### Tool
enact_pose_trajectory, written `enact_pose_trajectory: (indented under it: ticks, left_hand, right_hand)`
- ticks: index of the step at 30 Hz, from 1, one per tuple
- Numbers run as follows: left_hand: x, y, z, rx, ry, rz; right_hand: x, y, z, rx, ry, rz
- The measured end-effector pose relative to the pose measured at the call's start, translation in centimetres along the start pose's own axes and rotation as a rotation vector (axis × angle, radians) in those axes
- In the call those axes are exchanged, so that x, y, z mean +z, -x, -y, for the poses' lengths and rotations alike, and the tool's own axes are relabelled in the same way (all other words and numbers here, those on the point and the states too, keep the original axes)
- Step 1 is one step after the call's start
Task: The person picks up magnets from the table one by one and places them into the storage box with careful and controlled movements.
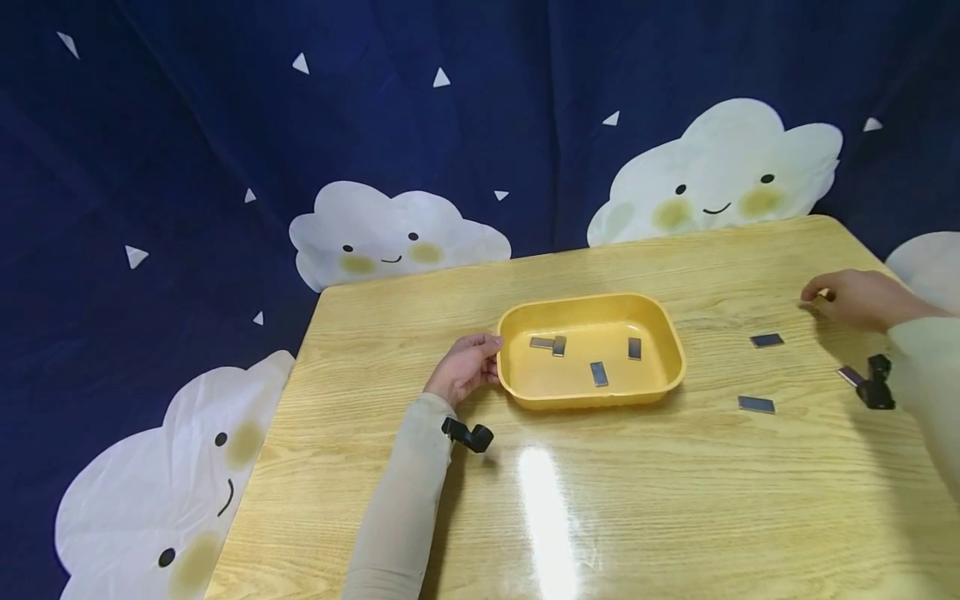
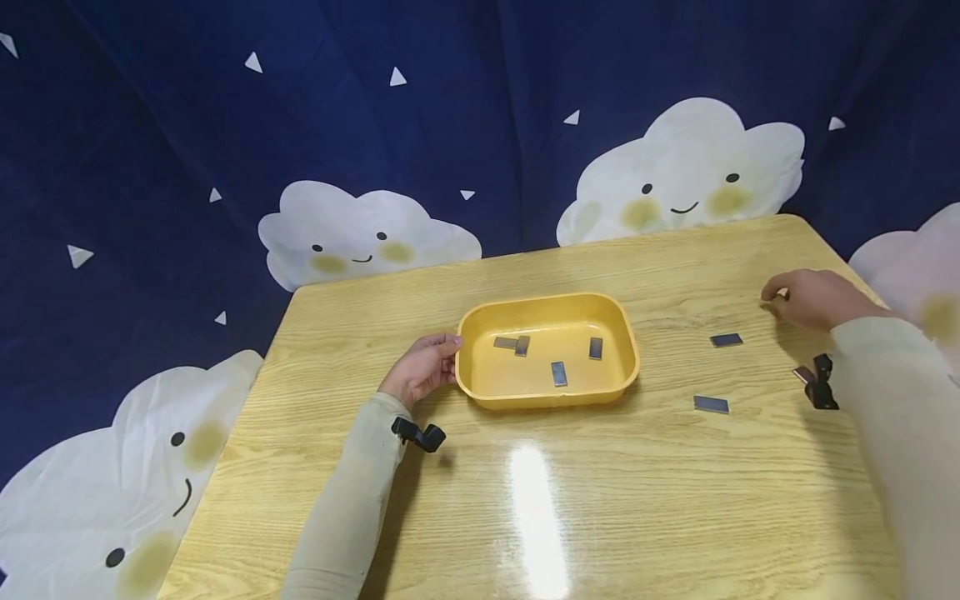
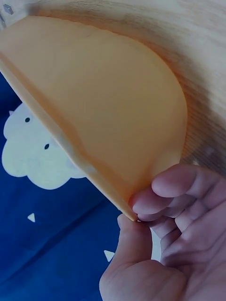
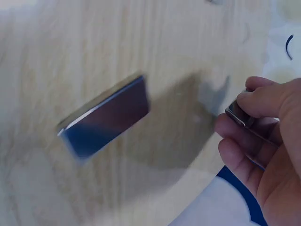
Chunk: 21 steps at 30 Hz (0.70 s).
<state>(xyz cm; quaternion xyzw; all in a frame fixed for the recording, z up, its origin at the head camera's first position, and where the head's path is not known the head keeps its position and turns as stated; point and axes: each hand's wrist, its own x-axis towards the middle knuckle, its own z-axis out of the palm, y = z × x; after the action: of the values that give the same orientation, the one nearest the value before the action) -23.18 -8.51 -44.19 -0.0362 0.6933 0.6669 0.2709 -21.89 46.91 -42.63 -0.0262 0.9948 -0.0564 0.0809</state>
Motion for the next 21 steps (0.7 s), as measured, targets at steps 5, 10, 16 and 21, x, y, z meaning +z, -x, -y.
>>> enact_pose_trajectory:
  ticks: [5, 10, 16, 21]
  left_hand:
    - [0.0, 0.0, 0.0, -0.005, 0.0, -0.003]
    - [0.0, 0.0, 0.2, -0.007, -0.002, -0.007]
    - [0.1, 0.0, 0.3, -0.016, -0.006, -0.013]
    - [0.2, 0.1, 0.2, 0.0, -0.006, -0.013]
  right_hand:
    - [-0.9, -0.5, 1.5, -0.051, -0.041, -0.024]
    - [-1.5, -0.9, 3.0, -0.1, -0.081, -0.041]
    - [-2.2, -1.2, 4.7, -0.091, -0.179, -0.038]
    - [-2.8, -1.6, 6.8, -0.131, -0.215, -0.053]
